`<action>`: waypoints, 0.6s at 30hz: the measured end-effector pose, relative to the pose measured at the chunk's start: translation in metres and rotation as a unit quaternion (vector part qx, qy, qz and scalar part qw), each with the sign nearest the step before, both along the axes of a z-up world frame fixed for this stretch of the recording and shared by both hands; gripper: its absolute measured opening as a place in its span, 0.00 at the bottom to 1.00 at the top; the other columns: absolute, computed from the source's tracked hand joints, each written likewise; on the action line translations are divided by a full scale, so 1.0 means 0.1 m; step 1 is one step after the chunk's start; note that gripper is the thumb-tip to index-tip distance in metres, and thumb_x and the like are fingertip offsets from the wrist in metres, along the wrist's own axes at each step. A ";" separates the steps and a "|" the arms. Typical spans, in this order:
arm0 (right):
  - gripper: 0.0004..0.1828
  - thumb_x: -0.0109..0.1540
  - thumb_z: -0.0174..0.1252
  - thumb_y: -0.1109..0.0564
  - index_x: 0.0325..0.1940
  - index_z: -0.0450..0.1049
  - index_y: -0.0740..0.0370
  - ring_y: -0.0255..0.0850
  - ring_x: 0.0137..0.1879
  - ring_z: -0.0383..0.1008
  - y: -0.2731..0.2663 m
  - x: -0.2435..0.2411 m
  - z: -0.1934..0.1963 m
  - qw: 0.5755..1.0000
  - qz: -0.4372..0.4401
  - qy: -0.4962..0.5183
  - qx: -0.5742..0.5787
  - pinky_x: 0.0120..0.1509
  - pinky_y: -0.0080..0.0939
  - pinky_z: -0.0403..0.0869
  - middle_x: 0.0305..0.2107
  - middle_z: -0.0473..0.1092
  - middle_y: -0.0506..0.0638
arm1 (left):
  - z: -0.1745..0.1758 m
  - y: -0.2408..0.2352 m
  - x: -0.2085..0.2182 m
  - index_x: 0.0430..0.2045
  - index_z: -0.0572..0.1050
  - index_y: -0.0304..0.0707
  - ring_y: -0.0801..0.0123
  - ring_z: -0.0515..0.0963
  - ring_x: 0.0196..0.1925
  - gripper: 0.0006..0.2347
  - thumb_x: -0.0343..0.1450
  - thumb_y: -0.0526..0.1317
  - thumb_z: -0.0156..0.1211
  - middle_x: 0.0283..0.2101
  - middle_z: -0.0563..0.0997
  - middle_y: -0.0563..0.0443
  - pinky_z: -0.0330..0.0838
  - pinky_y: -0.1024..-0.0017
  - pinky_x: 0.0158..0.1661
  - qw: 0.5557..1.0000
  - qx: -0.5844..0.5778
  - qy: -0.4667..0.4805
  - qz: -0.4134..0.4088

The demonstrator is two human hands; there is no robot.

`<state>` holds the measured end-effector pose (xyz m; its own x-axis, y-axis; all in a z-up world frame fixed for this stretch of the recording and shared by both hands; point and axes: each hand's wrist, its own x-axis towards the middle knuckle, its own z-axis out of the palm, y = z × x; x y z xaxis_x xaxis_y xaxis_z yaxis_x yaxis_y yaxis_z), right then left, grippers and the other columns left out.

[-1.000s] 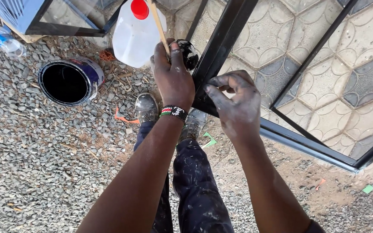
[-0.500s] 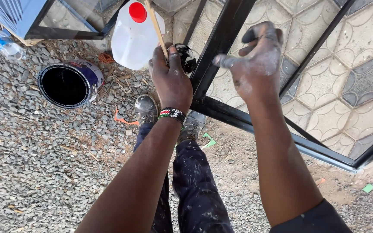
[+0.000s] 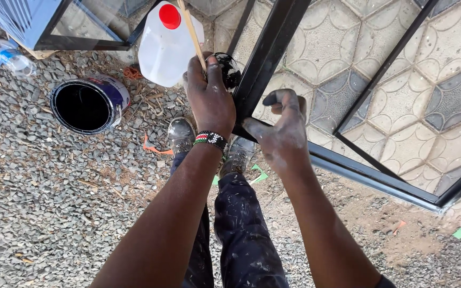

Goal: The person paints a black metal frame using a small brush and a container of black paint. They repeatedly dip the brush into the paint and apply it to the frame's edges and corners while standing on a tiled surface.

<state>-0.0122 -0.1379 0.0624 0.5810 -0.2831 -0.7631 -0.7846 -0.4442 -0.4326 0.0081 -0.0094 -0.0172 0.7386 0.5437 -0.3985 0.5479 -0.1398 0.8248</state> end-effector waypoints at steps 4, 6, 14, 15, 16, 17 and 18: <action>0.15 0.76 0.69 0.56 0.63 0.78 0.67 0.58 0.66 0.73 -0.12 -0.15 0.12 0.960 0.049 -0.273 0.039 0.75 0.61 0.70 0.52 0.73 0.63 | 0.03 0.01 -0.06 0.65 0.77 0.44 0.23 0.73 0.76 0.16 0.90 0.51 0.49 0.60 0.77 0.29 0.62 0.27 0.79 0.996 -0.086 -0.023 0.020; 0.10 0.81 0.65 0.57 0.62 0.84 0.65 0.54 0.64 0.75 -0.18 -0.06 0.03 0.899 0.144 -0.413 0.033 0.71 0.58 0.75 0.53 0.74 0.61 | 0.08 0.02 -0.11 0.70 0.75 0.42 0.19 0.72 0.78 0.19 0.90 0.52 0.45 0.63 0.76 0.24 0.60 0.27 0.81 0.998 -0.056 -0.035 0.013; 0.10 0.71 0.82 0.57 0.57 0.97 0.51 0.56 0.65 0.68 0.10 0.78 -0.10 0.719 0.487 -0.481 -0.124 0.67 0.60 0.68 0.62 0.77 0.54 | -0.06 -0.04 -0.10 0.69 0.77 0.34 0.45 0.78 0.70 0.21 0.87 0.46 0.42 0.64 0.81 0.34 0.70 0.51 0.73 0.990 -0.001 -0.137 0.045; 0.10 0.68 0.83 0.52 0.54 0.97 0.45 0.55 0.63 0.67 0.18 0.86 -0.15 0.689 0.524 -0.467 -0.179 0.61 0.62 0.71 0.64 0.79 0.51 | -0.08 -0.04 -0.09 0.71 0.75 0.33 0.44 0.77 0.72 0.21 0.88 0.46 0.42 0.66 0.79 0.33 0.69 0.51 0.76 0.988 -0.005 -0.147 0.037; 0.10 0.68 0.83 0.52 0.54 0.97 0.45 0.55 0.63 0.67 0.24 0.87 -0.18 0.688 0.525 -0.467 -0.181 0.61 0.62 0.71 0.64 0.79 0.51 | -0.03 -0.05 -0.12 0.71 0.75 0.33 0.44 0.77 0.72 0.21 0.88 0.46 0.42 0.66 0.79 0.33 0.69 0.51 0.76 0.988 -0.007 -0.148 0.037; 0.05 0.72 0.75 0.48 0.47 0.95 0.42 0.55 0.62 0.69 0.31 0.90 -0.21 0.687 0.560 -0.409 -0.216 0.62 0.61 0.69 0.61 0.80 0.51 | 0.00 -0.04 -0.11 0.71 0.76 0.33 0.42 0.76 0.73 0.22 0.88 0.46 0.40 0.68 0.81 0.33 0.66 0.48 0.77 0.988 0.006 -0.151 0.023; 0.13 0.76 0.66 0.44 0.41 0.93 0.40 0.55 0.61 0.71 0.37 0.93 -0.25 0.682 0.592 -0.349 -0.250 0.64 0.60 0.68 0.58 0.81 0.51 | 0.03 -0.04 -0.11 0.70 0.76 0.33 0.41 0.75 0.74 0.22 0.89 0.46 0.39 0.70 0.83 0.33 0.64 0.46 0.77 0.988 0.020 -0.154 0.010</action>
